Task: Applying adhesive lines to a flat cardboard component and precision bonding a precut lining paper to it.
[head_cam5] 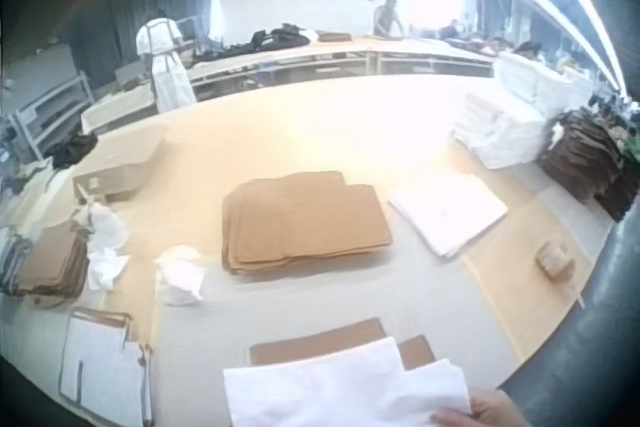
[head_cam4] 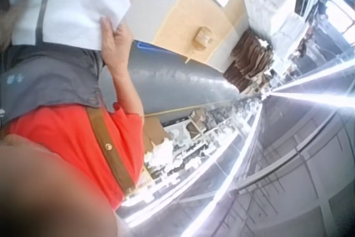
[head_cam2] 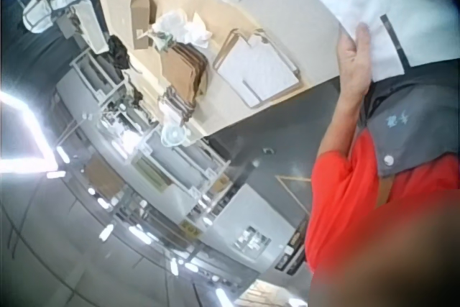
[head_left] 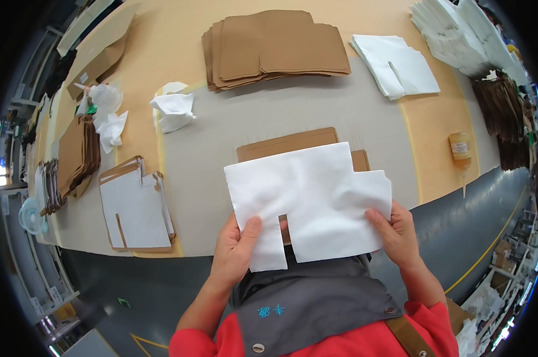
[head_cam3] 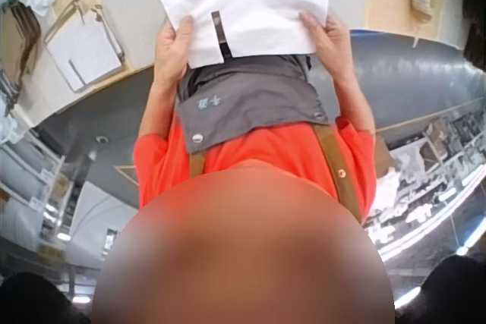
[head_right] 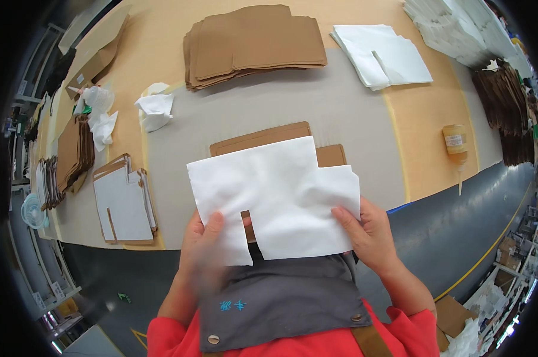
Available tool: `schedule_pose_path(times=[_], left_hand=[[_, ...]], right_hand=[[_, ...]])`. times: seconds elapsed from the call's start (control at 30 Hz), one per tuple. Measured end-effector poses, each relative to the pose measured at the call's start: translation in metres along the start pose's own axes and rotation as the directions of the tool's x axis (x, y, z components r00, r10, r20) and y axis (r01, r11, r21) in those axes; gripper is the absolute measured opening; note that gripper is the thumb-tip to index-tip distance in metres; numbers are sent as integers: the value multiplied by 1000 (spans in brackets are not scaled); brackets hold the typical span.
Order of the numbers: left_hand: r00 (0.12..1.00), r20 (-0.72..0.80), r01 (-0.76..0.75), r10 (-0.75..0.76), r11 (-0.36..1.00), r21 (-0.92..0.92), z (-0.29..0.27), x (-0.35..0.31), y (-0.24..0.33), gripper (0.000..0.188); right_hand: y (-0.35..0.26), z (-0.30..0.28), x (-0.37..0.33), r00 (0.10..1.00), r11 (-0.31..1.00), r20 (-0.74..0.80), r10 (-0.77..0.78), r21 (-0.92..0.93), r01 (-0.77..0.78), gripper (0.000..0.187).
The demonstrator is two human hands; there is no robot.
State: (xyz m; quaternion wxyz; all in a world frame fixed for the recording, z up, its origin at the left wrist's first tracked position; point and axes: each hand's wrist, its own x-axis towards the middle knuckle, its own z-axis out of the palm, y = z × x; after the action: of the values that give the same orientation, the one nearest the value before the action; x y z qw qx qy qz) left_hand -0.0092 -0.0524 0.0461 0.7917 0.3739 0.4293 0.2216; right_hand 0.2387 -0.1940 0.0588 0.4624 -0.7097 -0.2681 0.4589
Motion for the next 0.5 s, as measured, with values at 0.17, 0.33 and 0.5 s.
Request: schedule_pose_path(times=[0.17,0.33,0.5], left_hand=[[994,-57,-72,89,963,261,-1,11,-1,36],[973,-91,-165,211,918,362,5,28,0,43],[972,-83,-173,218,912,372,6,40,2,49]], right_hand=[[0,-1,8,993,994,-26,111,-17,-112,30],[7,2,24,997,996,-44,60,64,-57,34],[6,0,34,996,996,-58,66,59,-62,36]])
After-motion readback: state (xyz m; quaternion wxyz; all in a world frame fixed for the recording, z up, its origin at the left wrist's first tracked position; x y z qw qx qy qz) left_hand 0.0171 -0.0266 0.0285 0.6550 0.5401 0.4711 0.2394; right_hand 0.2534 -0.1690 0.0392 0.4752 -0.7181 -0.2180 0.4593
